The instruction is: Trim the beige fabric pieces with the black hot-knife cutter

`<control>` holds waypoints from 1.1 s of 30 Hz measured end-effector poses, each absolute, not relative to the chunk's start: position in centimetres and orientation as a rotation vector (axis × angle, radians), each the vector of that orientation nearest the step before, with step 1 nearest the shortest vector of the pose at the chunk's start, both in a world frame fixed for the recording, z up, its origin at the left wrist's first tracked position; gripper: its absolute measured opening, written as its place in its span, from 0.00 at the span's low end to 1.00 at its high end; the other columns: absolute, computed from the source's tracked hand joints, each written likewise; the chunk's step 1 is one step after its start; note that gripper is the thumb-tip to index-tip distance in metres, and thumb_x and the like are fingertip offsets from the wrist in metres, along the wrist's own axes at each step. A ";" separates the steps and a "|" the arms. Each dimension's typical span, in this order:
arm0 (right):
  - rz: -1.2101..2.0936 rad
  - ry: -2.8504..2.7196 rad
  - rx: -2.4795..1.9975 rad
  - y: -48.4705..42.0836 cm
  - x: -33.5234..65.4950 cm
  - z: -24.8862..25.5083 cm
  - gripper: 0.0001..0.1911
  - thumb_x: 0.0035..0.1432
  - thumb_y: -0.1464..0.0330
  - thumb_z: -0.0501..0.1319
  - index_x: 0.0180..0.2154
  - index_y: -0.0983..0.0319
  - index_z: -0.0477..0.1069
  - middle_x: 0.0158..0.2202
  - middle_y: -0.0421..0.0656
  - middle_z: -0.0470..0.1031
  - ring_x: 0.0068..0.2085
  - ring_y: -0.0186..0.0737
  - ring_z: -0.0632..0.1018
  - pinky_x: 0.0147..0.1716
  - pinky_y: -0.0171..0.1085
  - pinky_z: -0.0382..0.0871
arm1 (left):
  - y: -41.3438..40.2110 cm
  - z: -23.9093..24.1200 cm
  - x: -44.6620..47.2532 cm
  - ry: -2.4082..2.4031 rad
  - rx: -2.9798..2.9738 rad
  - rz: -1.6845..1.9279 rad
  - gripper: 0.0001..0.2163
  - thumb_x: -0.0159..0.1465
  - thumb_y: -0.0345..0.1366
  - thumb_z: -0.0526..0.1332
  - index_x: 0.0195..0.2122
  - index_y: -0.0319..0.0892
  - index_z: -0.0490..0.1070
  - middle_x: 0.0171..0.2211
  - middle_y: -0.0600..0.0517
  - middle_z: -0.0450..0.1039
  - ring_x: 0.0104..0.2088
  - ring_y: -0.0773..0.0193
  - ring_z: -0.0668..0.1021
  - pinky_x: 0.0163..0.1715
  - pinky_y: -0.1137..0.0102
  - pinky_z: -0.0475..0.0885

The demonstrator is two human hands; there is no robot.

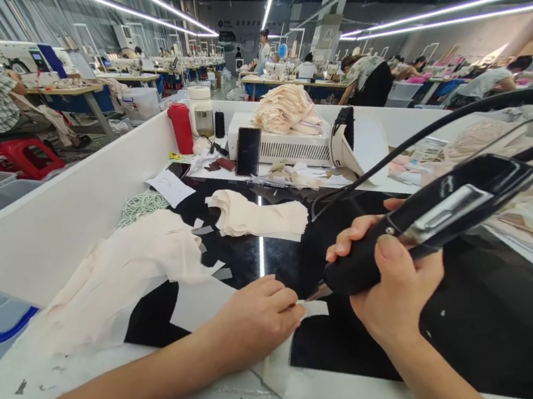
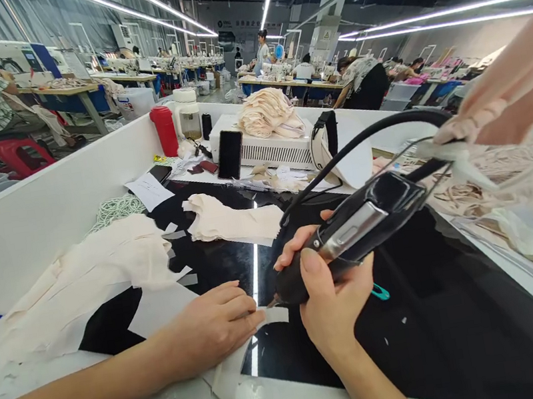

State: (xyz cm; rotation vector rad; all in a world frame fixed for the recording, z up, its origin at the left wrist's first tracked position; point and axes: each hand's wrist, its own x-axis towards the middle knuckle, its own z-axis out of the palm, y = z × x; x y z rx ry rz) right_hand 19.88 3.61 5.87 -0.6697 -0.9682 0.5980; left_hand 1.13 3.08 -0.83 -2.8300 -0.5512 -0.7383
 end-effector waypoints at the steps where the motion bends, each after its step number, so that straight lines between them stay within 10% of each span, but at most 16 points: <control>1: 0.600 -0.971 -0.675 3.6 19.9 5.9 0.23 0.60 0.58 0.80 0.50 0.54 0.73 0.32 0.33 0.77 0.25 0.36 0.79 0.24 0.37 0.80 | 3.1 -0.8 1.2 -0.548 -2.833 -0.729 0.08 0.82 0.26 0.60 0.45 0.39 0.77 0.37 0.52 0.73 0.39 0.60 0.77 0.54 0.63 0.79; 33: 0.661 -0.999 -0.653 2.0 20.3 6.0 0.23 0.61 0.57 0.79 0.52 0.53 0.74 0.33 0.33 0.77 0.25 0.36 0.79 0.23 0.36 0.79 | 3.2 -0.6 0.8 -0.517 -2.859 -0.750 0.08 0.82 0.25 0.60 0.49 0.38 0.79 0.38 0.50 0.75 0.40 0.60 0.78 0.52 0.62 0.79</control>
